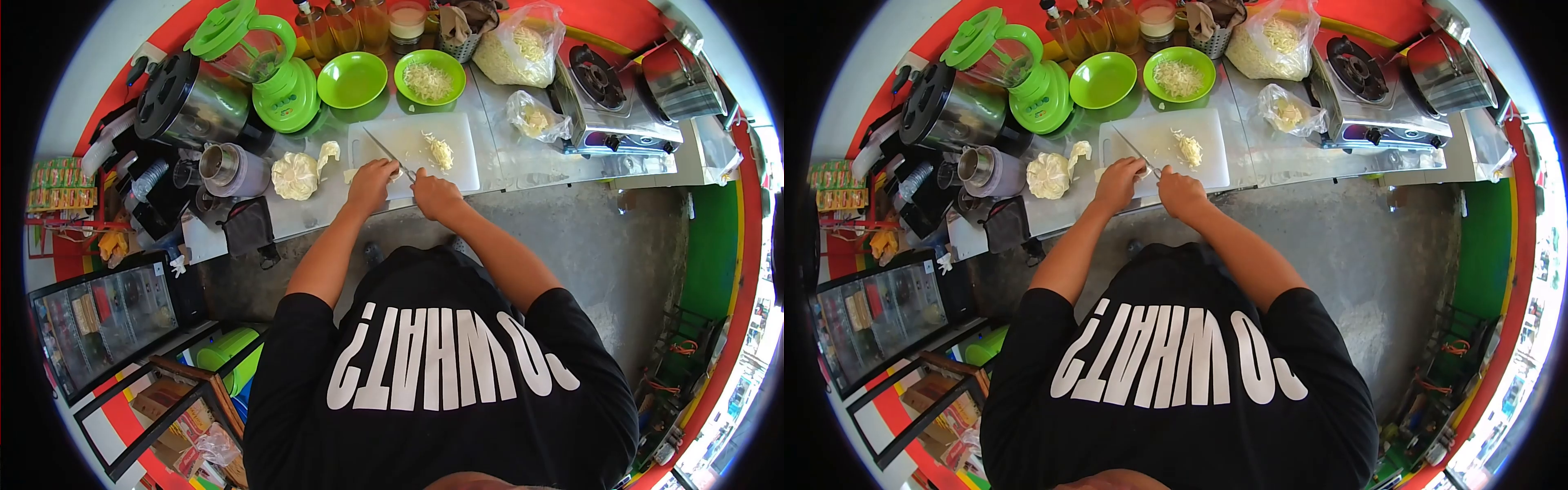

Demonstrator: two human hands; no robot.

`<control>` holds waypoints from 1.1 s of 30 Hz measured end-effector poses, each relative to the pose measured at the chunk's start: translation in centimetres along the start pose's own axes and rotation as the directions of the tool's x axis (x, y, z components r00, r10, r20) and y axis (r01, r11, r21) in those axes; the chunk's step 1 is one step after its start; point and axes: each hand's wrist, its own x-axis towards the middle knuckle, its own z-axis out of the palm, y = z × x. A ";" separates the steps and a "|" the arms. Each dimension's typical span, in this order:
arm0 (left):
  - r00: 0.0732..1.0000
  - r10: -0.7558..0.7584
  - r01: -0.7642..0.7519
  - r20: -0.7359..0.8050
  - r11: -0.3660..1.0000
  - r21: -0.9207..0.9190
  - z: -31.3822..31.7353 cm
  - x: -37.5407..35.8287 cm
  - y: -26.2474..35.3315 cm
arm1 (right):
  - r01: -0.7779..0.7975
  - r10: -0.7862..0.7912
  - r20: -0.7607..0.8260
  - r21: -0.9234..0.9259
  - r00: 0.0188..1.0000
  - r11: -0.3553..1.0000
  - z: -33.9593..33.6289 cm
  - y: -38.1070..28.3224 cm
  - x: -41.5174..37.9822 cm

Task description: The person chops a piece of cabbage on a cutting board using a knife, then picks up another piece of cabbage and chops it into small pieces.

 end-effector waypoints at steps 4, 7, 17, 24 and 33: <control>0.999 0.005 -0.006 -0.036 1.000 -0.030 0.2 -0.1 0.0 | 0.001 -0.001 0.018 -0.002 1.000 1.000 0.1 -0.3 -1.5; 0.999 -0.026 0.026 -0.020 1.000 -0.014 0.3 -0.1 0.0 | -0.025 0.025 -0.020 0.014 0.999 1.000 1.5 -0.4 -2.3; 1.000 -0.030 0.030 -0.002 1.000 -0.005 0.1 -0.1 -0.2 | 0.009 -0.021 -0.105 -0.116 0.994 0.993 2.8 0.1 0.4; 0.998 -0.025 0.023 -0.063 0.999 -0.035 0.5 -0.3 -0.5 | 0.032 -0.036 -0.025 -0.126 0.999 0.992 1.7 0.3 -0.8; 0.997 -0.072 0.069 -0.029 0.995 -0.074 0.4 -0.3 -0.5 | -0.018 0.008 -0.121 -0.087 0.993 0.996 2.9 -0.3 0.6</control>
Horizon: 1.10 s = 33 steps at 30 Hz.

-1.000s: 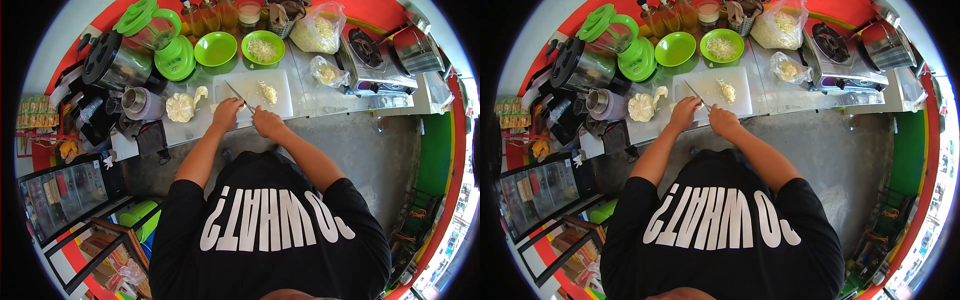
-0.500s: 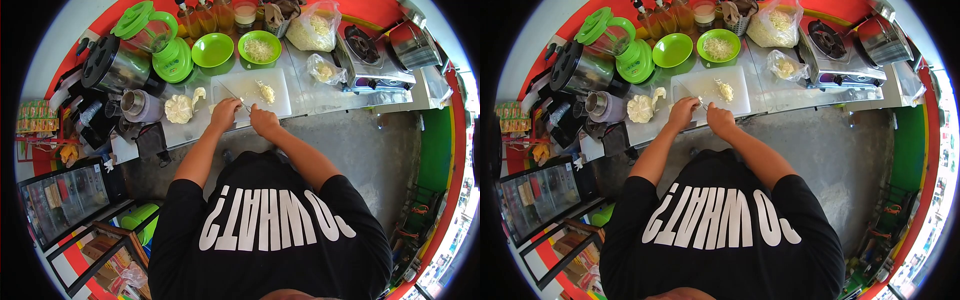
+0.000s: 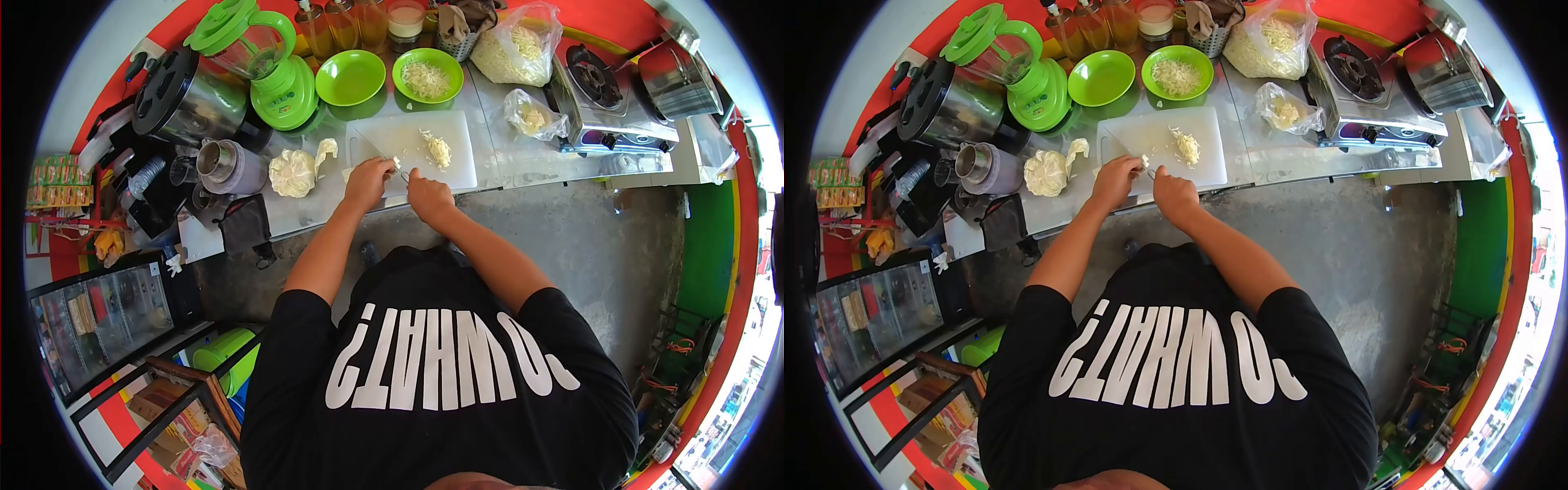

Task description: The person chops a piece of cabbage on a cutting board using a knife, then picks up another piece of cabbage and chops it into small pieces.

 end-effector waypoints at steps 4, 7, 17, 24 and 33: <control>1.000 0.001 -0.001 0.010 0.999 0.033 0.0 0.0 -0.1 | 0.034 -0.034 0.011 -0.036 0.999 0.999 -1.1 0.0 -0.8; 0.999 -0.033 0.033 0.016 0.999 -0.006 0.1 -0.1 -0.4 | -0.004 0.004 0.019 -0.033 1.000 0.999 0.0 -0.3 -1.3; 0.995 0.077 -0.078 -0.055 0.997 -0.002 0.3 -0.1 -0.6 | 0.054 -0.054 0.005 -0.062 0.999 0.997 -0.9 -0.5 0.1; 0.997 0.048 -0.048 -0.068 0.999 0.011 0.0 0.0 -0.7 | -0.039 0.040 0.043 -0.020 0.998 0.999 1.1 -0.3 -1.3; 0.998 0.002 0.004 -0.058 0.995 0.099 -0.1 0.1 -0.5 | 0.039 -0.039 0.003 -0.045 0.999 0.998 -1.0 -1.1 -0.8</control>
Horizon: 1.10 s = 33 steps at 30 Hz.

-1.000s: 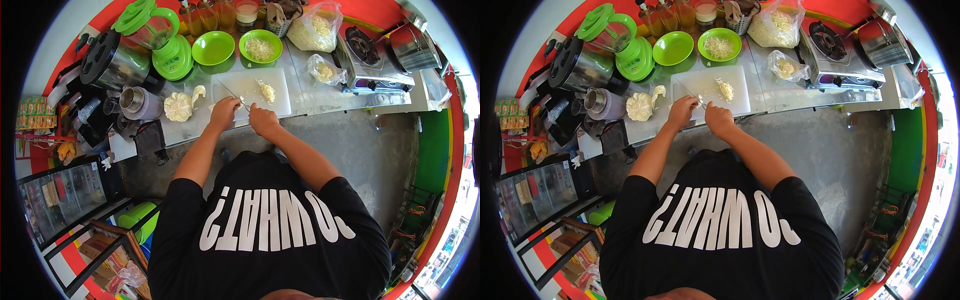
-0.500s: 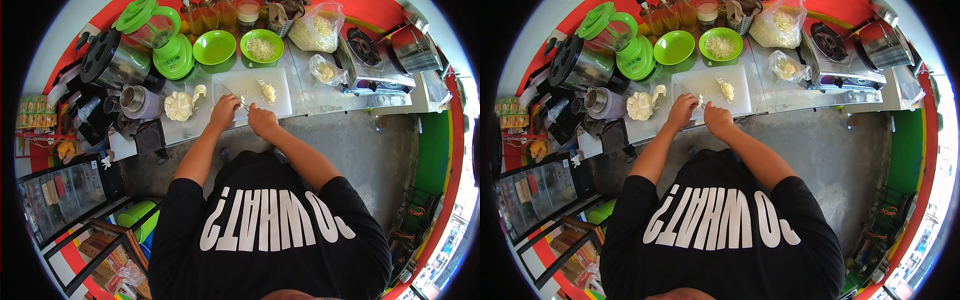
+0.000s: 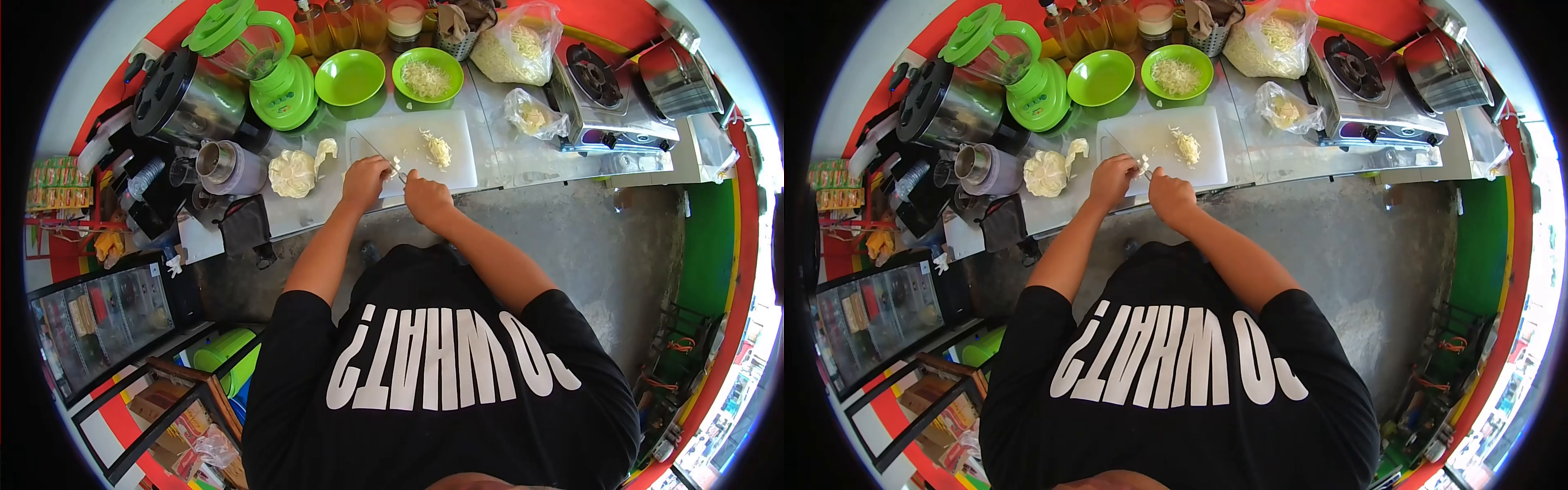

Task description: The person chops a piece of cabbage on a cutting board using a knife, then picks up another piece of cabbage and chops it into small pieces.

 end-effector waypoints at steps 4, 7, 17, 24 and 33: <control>0.999 -0.036 0.037 0.028 0.999 -0.028 -0.3 0.0 0.2 | -0.064 0.064 0.003 0.047 0.998 0.997 1.8 0.4 -0.2; 1.000 -0.027 0.028 0.010 0.998 -0.050 -0.2 -0.1 0.1 | -0.059 0.059 -0.003 0.084 0.998 0.995 1.6 0.3 0.3; 0.996 -0.065 0.064 0.060 0.998 0.006 -0.4 0.2 0.0 | -0.097 0.094 0.045 0.064 0.995 0.993 1.7 -0.3 -0.1; 0.998 -0.031 0.028 0.054 0.998 0.047 -0.5 0.3 0.0 | 0.025 -0.024 -0.049 0.007 0.999 1.000 0.6 0.0 1.4; 0.999 -0.036 0.038 0.024 0.997 -0.071 0.0 -0.2 -0.1 | -0.080 0.080 0.018 0.037 0.997 0.996 1.9 0.2 0.3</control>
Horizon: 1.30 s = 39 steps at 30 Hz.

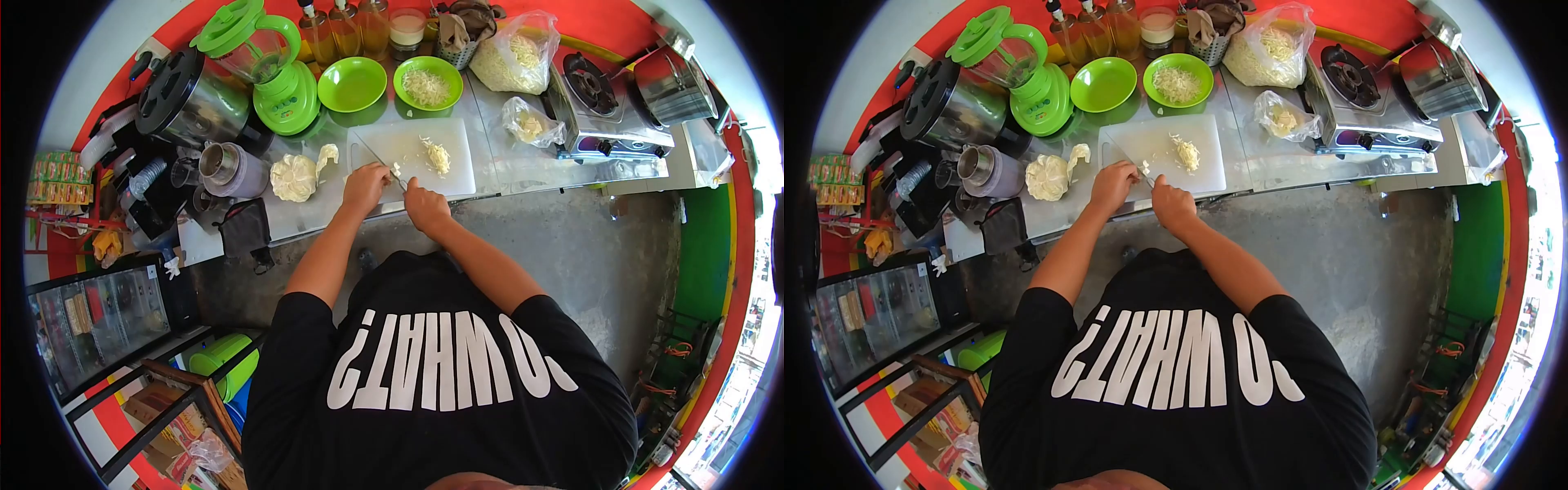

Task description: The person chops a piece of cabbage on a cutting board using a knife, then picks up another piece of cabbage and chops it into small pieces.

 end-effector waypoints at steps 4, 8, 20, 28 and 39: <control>0.997 0.079 -0.079 -0.015 0.997 0.020 0.6 -0.4 -0.5 | 0.024 -0.024 -0.004 0.009 1.000 1.000 -1.7 -0.9 0.5; 0.984 0.157 -0.162 -0.087 0.985 -0.055 1.3 -0.9 -1.1 | 0.019 -0.019 0.012 0.027 1.000 0.999 -1.2 -0.8 -0.9; 0.995 0.091 -0.091 -0.032 0.996 -0.005 0.2 -0.6 -0.1 | 0.055 -0.054 0.018 -0.023 0.998 0.998 -2.3 -1.3 -1.5; 0.989 0.135 -0.139 -0.063 0.989 -0.055 0.5 -0.7 -0.6 | 0.028 -0.028 -0.023 0.014 0.999 0.999 -0.6 -0.8 0.1; 0.992 0.125 -0.128 -0.035 0.985 -0.113 -0.4 -0.6 -0.6 | -0.009 0.007 0.015 0.103 1.000 0.995 -1.1 -0.4 -0.2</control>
